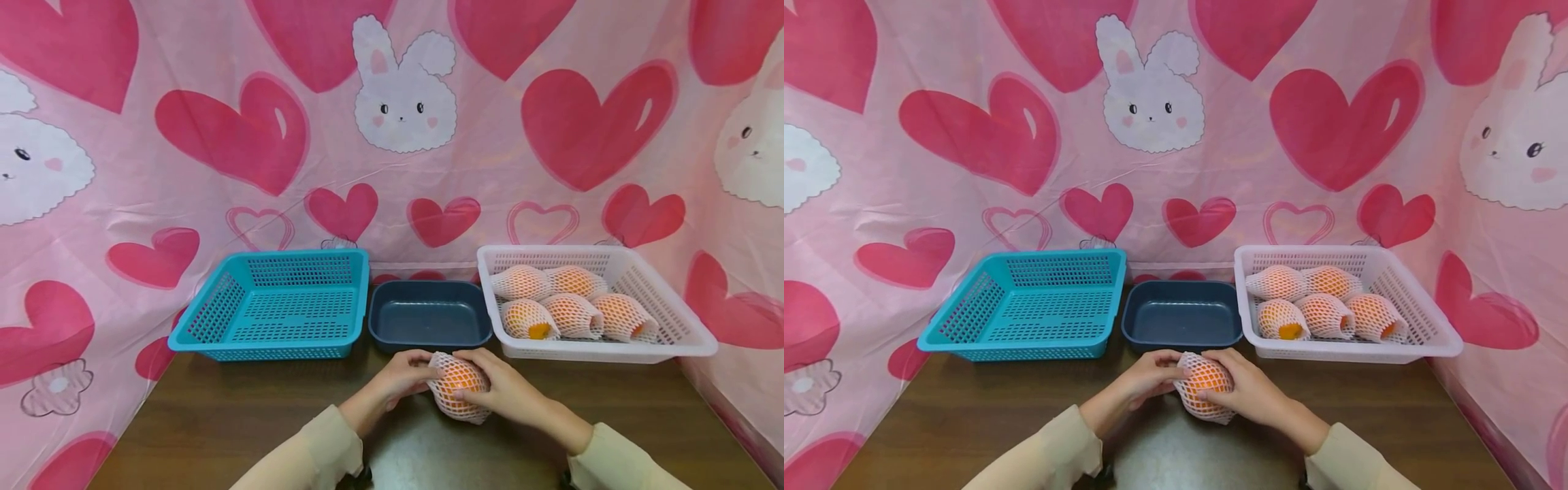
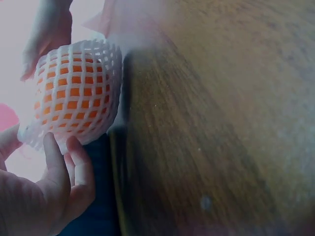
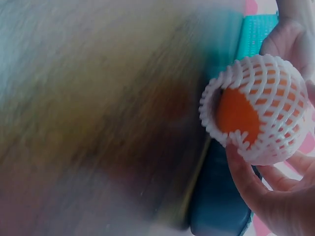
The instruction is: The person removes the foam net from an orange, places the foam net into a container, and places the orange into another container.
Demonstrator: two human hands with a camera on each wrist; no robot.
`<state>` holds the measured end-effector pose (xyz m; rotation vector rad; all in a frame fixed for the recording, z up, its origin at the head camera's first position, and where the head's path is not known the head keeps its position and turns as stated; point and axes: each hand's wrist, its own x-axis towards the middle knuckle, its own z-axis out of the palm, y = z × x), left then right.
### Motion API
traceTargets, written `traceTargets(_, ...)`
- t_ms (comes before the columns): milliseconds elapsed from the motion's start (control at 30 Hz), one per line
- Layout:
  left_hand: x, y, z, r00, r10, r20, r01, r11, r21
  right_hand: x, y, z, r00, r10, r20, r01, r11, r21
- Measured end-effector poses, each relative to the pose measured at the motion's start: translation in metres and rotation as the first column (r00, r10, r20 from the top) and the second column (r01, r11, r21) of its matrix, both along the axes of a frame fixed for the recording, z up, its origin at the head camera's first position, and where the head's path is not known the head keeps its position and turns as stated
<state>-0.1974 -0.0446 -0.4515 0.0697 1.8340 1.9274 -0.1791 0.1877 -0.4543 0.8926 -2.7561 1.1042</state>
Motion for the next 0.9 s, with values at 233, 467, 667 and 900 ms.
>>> traceTargets(233,0.002,-0.006,0.002,1.000,-0.003,0.003,0.003,1.000,-0.004,0.002,-0.005,0.002,0.994,0.018,0.105,-0.016,1.000,-0.023)
traceTargets(467,0.005,-0.011,0.001,0.999,-0.021,0.025,0.022,0.999,-0.048,0.003,-0.011,0.002,0.980,0.065,0.189,-0.058,0.997,-0.043)
traceTargets(667,0.005,-0.015,0.000,0.999,-0.051,0.014,0.052,0.998,-0.028,-0.002,-0.012,0.004,0.954,0.102,0.281,-0.099,0.995,-0.024)
traceTargets(900,0.007,-0.014,0.000,0.997,-0.079,0.023,0.079,0.997,0.006,-0.043,0.007,-0.066,0.923,0.112,0.367,-0.107,0.994,-0.033)
